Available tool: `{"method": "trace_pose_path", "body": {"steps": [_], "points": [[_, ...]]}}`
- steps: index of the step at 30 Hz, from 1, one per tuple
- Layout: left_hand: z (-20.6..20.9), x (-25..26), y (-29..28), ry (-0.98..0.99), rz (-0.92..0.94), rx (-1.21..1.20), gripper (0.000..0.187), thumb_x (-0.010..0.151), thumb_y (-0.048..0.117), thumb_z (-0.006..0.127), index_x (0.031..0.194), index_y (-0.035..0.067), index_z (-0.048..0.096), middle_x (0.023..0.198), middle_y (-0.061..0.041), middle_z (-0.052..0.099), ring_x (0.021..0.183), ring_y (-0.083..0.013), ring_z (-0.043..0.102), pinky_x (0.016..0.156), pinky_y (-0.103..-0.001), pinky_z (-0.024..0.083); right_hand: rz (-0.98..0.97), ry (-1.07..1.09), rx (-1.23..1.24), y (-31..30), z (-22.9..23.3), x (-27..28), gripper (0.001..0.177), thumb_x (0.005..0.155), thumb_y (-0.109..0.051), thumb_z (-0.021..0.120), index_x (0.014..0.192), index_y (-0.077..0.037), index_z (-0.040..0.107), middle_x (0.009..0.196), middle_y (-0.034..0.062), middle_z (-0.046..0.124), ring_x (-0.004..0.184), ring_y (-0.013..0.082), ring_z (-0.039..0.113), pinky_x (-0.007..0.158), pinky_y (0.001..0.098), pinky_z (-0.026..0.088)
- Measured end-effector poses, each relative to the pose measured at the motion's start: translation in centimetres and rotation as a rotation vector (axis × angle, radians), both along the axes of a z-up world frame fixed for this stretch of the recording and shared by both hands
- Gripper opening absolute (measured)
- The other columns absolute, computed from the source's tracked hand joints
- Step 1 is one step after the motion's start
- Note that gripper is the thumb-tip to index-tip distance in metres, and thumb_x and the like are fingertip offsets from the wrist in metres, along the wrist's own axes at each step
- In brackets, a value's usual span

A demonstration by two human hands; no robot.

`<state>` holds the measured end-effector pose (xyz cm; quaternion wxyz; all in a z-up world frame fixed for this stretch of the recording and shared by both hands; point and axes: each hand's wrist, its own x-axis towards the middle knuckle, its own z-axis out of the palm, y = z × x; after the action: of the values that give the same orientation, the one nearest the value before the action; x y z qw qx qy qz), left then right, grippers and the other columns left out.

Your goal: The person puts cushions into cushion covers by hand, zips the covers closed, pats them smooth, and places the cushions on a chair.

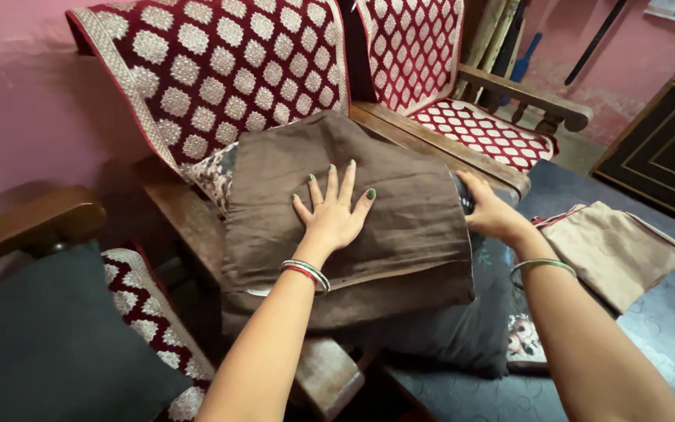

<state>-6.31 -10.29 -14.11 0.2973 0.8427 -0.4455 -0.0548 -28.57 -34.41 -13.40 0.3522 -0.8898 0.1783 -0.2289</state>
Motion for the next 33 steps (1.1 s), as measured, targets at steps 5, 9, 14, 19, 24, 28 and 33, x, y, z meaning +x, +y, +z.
{"method": "trace_pose_path", "body": {"steps": [5, 9, 14, 19, 24, 28, 33], "points": [[-1.4, -0.4, -0.9, -0.026, 0.063, -0.001, 0.081, 0.094, 0.073, 0.034, 0.163, 0.038, 0.008, 0.172, -0.008, 0.006, 0.156, -0.0438, -0.005, 0.115, -0.073, -0.009, -0.121, 0.178, -0.346, -2.3, -1.6, 2.8, 0.08, 0.08, -0.037, 0.078, 0.148, -0.012, 0.044, 0.142, 0.0239, 0.052, 0.132, 0.0411, 0.047, 0.104, 0.0451, 0.039], [-1.4, -0.5, -1.0, -0.035, 0.089, 0.024, 0.083, 0.092, 0.075, 0.034, 0.162, 0.038, 0.011, 0.171, -0.009, 0.004, 0.156, -0.0429, -0.007, 0.114, -0.072, -0.01, -0.115, 0.24, -0.34, -4.4, -3.9, 3.7, 0.056, 0.082, -0.039, 0.073, 0.128, -0.009, 0.062, 0.127, 0.0217, 0.066, 0.123, 0.0398, 0.059, 0.1, 0.0445, 0.047], [-0.8, -1.2, -2.0, -0.036, 0.159, 0.071, 0.081, 0.091, 0.077, 0.033, 0.161, 0.038, 0.019, 0.171, -0.011, 0.003, 0.155, -0.0441, -0.006, 0.114, -0.073, -0.009, -0.185, 0.211, -0.426, -0.6, -5.1, 1.7, 0.039, 0.078, -0.036, 0.08, 0.105, -0.009, 0.074, 0.101, 0.0218, 0.072, 0.102, 0.0385, 0.066, 0.09, 0.0438, 0.053], [-1.5, -1.4, -2.3, -0.149, 0.255, 0.054, 0.075, 0.094, 0.075, 0.036, 0.159, 0.039, 0.028, 0.171, -0.015, 0.005, 0.155, -0.047, -0.003, 0.113, -0.076, -0.005, -0.338, 0.098, -0.116, 4.5, -0.3, -3.0, 0.046, 0.068, -0.029, 0.085, 0.109, -0.008, 0.077, 0.093, 0.0134, 0.08, 0.081, 0.0204, 0.076, 0.08, 0.0342, 0.056], [-2.0, -0.4, -2.6, -0.262, 0.352, 0.042, 0.082, 0.088, 0.074, 0.047, 0.159, 0.037, 0.03, 0.169, -0.019, 0.007, 0.153, -0.0484, 0.0, 0.11, -0.079, -0.002, -0.509, -0.141, 0.203, 7.2, 4.2, -12.4, 0.036, 0.071, -0.013, 0.087, 0.103, -0.001, 0.078, 0.093, 0.0032, 0.075, 0.081, 0.0153, 0.066, 0.074, 0.0308, 0.051], [-1.9, -0.6, -2.9, -0.248, 0.329, 0.056, 0.088, 0.085, 0.074, 0.05, 0.16, 0.034, 0.029, 0.168, -0.021, 0.005, 0.152, -0.0496, -0.001, 0.109, -0.08, -0.004, -0.737, -0.355, 0.453, 7.1, 4.4, -20.7, 0.045, 0.079, -0.012, 0.082, 0.122, -0.007, 0.071, 0.102, 0.0076, 0.074, 0.083, 0.0238, 0.071, 0.07, 0.0429, 0.056], [-1.8, -0.3, -1.2, -0.007, 0.193, -0.116, 0.086, 0.091, 0.075, 0.041, 0.161, 0.028, 0.026, 0.17, -0.02, 0.009, 0.156, -0.045, -0.002, 0.117, -0.071, -0.006, -0.755, -0.391, 0.608, 4.4, 0.7, -27.3, 0.034, 0.093, -0.025, 0.077, 0.124, -0.011, 0.073, 0.113, 0.0035, 0.076, 0.094, 0.0201, 0.073, 0.083, 0.0377, 0.058]]}}
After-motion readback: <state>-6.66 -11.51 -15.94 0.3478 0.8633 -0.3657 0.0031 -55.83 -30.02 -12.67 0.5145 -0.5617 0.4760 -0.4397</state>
